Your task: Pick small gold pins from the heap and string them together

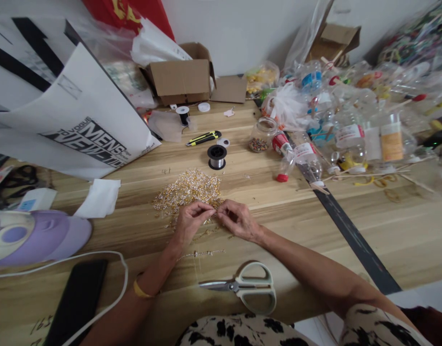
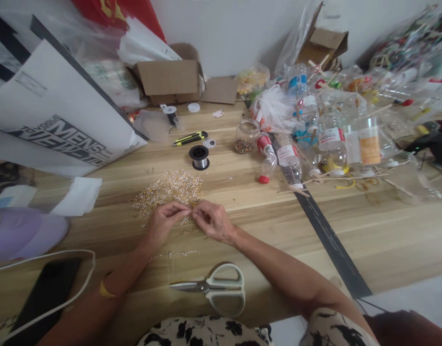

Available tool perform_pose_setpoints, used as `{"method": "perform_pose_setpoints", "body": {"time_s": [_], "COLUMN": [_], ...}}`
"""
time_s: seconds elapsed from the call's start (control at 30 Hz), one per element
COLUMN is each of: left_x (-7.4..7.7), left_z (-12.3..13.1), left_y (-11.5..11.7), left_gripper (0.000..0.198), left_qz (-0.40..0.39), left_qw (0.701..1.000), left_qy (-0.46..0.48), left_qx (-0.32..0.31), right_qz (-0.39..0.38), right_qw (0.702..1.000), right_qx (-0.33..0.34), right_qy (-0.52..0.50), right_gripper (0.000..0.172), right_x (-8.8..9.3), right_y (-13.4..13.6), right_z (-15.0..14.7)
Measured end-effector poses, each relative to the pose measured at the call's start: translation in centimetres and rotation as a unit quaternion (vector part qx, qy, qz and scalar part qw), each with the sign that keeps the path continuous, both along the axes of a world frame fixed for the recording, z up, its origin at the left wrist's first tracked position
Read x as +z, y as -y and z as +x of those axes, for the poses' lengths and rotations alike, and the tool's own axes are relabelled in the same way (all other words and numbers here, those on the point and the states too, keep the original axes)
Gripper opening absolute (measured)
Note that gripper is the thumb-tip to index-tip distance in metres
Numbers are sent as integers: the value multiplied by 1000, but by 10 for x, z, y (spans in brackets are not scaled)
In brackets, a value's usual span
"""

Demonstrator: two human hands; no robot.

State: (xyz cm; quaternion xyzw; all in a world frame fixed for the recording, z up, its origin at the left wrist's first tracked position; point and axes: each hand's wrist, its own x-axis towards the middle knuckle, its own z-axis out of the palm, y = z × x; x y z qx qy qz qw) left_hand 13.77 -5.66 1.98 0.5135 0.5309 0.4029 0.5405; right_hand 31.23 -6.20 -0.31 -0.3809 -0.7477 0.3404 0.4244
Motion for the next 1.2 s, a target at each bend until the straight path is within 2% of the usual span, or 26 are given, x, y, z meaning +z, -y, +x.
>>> {"method": "perform_pose_setpoints", "body": {"time_s": [0.6,1.2], "left_x": [3,-4], "left_z": [1,-1], "left_y": [0,-1], "left_gripper": [11,9], "left_qz": [19,37], "left_qw": [1000,999], "left_qy": [-7,4], "left_qx": [-14,6], "right_qz": [-6,-7], "right_qw": [1000,999], "right_qx": [-12,-32], "right_qy": [-14,-26], "right_gripper": [13,12], "right_x": [2,-1], "right_y": [0,-1], "right_z": [-1,-2]}}
